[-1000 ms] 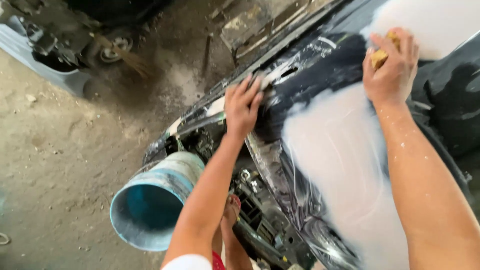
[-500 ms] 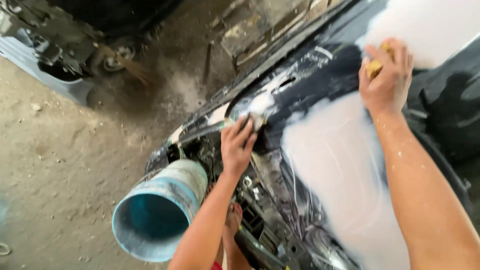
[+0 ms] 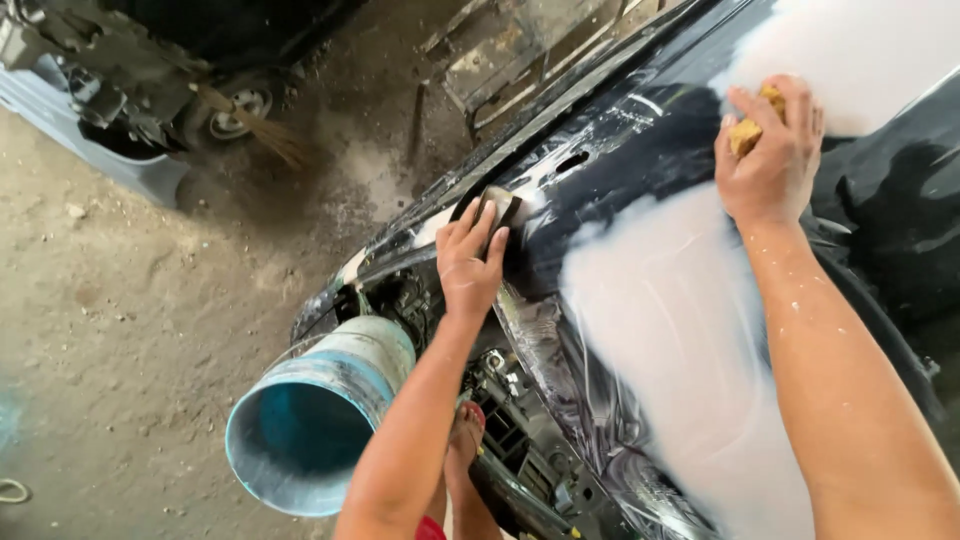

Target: Wet sanding a car panel to smooth out body filler using a sponge and sanding block.

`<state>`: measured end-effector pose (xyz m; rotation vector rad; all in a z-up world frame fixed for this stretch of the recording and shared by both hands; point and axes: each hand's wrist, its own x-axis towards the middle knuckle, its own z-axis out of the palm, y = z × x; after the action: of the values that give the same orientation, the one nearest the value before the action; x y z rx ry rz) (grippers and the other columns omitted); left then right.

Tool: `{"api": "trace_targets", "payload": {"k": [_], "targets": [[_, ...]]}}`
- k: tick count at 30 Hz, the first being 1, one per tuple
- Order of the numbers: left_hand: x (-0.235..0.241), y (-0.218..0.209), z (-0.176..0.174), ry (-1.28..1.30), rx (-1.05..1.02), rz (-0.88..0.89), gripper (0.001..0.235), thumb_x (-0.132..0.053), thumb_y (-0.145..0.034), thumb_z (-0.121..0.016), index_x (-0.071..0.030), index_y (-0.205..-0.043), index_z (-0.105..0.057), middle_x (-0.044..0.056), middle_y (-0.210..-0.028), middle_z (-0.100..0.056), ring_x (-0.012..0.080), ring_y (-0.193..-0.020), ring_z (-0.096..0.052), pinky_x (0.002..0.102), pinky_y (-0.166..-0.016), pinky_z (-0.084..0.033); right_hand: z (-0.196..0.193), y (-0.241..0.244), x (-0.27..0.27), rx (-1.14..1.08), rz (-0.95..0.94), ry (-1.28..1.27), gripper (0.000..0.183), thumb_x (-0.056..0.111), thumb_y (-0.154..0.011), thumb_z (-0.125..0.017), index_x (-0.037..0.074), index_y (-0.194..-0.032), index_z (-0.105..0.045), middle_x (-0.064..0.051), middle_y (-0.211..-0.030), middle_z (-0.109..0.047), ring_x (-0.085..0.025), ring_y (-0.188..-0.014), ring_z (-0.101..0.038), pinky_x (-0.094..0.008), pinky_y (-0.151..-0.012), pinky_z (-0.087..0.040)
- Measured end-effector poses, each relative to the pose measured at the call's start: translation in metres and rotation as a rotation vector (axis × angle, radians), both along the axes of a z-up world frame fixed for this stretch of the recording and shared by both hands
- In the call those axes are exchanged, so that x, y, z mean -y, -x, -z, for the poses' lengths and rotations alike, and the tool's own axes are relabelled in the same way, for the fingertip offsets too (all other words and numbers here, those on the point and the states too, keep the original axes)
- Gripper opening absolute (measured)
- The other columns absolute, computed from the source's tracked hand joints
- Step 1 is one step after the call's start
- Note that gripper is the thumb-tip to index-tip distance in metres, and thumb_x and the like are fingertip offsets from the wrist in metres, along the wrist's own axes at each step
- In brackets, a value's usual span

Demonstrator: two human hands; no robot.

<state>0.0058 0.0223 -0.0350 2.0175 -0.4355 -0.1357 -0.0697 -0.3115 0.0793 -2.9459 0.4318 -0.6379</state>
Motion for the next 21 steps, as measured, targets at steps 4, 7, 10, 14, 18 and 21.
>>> {"api": "trace_targets", "payload": {"k": [4,7,10,14,18,21], "targets": [[0.053,0.001,-0.023,0.034,0.093,-0.069,0.035,-0.031,-0.092,-0.075,-0.024,-0.126,-0.069,0.002,-0.136,-0.064,0.0258,-0.104,-0.052,0.040,-0.094,-0.046,-0.001,-0.001,0.003,0.002,-0.017,-0.004,0.021,0.003,-0.100,-0.066,-0.002,-0.118,-0.077,-0.018,-0.125,-0.052,-0.037,-0.112,-0.054,-0.052,-0.102,-0.041],[0.033,-0.015,-0.022,-0.053,0.035,0.223,0.040,-0.038,-0.097,-0.065,-0.026,-0.135,-0.061,0.004,-0.142,-0.061,0.0246,-0.111,-0.050,0.039,-0.100,-0.048,-0.003,-0.005,0.006,0.026,-0.047,0.017,0.021,0.002,-0.101,-0.066,-0.003,-0.118,-0.077,-0.019,-0.124,-0.053,-0.038,-0.112,-0.054,-0.052,-0.100,-0.042],[0.011,-0.013,-0.014,-0.125,-0.027,-0.016,0.039,-0.036,-0.100,-0.060,-0.017,-0.133,-0.064,0.012,-0.139,-0.061,0.0341,-0.117,-0.056,0.050,-0.100,-0.044,-0.001,-0.003,0.004,0.011,0.015,-0.015,0.021,0.002,-0.099,-0.067,0.001,-0.118,-0.076,-0.018,-0.127,-0.052,-0.037,-0.115,-0.054,-0.053,-0.103,-0.040],[0.046,0.017,-0.046,-0.004,0.122,0.021,0.029,-0.027,-0.097,-0.067,-0.029,-0.126,-0.066,-0.003,-0.127,-0.066,0.0214,-0.096,-0.056,0.035,-0.095,-0.047,-0.003,-0.002,0.002,0.011,-0.020,-0.021,0.020,0.000,-0.099,-0.067,-0.001,-0.118,-0.076,-0.018,-0.125,-0.052,-0.037,-0.111,-0.053,-0.052,-0.101,-0.041],[0.018,-0.006,-0.049,-0.051,0.097,0.043,0.018,-0.015,-0.099,-0.055,-0.029,-0.110,-0.060,-0.010,-0.106,-0.069,0.0116,-0.074,-0.057,0.028,-0.080,-0.041,0.000,-0.001,0.002,-0.029,0.040,-0.044,0.020,0.003,-0.101,-0.065,0.002,-0.119,-0.075,-0.018,-0.128,-0.054,-0.037,-0.118,-0.053,-0.053,-0.106,-0.038],[0.021,-0.009,-0.010,-0.255,-0.044,-0.112,0.036,-0.033,-0.098,-0.055,-0.019,-0.129,-0.066,0.004,-0.129,-0.067,0.0312,-0.097,-0.055,0.044,-0.078,-0.049,0.000,-0.003,0.003,-0.022,0.036,-0.032,0.021,0.004,-0.100,-0.065,0.002,-0.119,-0.075,-0.018,-0.129,-0.053,-0.037,-0.119,-0.052,-0.052,-0.104,-0.040]]}}
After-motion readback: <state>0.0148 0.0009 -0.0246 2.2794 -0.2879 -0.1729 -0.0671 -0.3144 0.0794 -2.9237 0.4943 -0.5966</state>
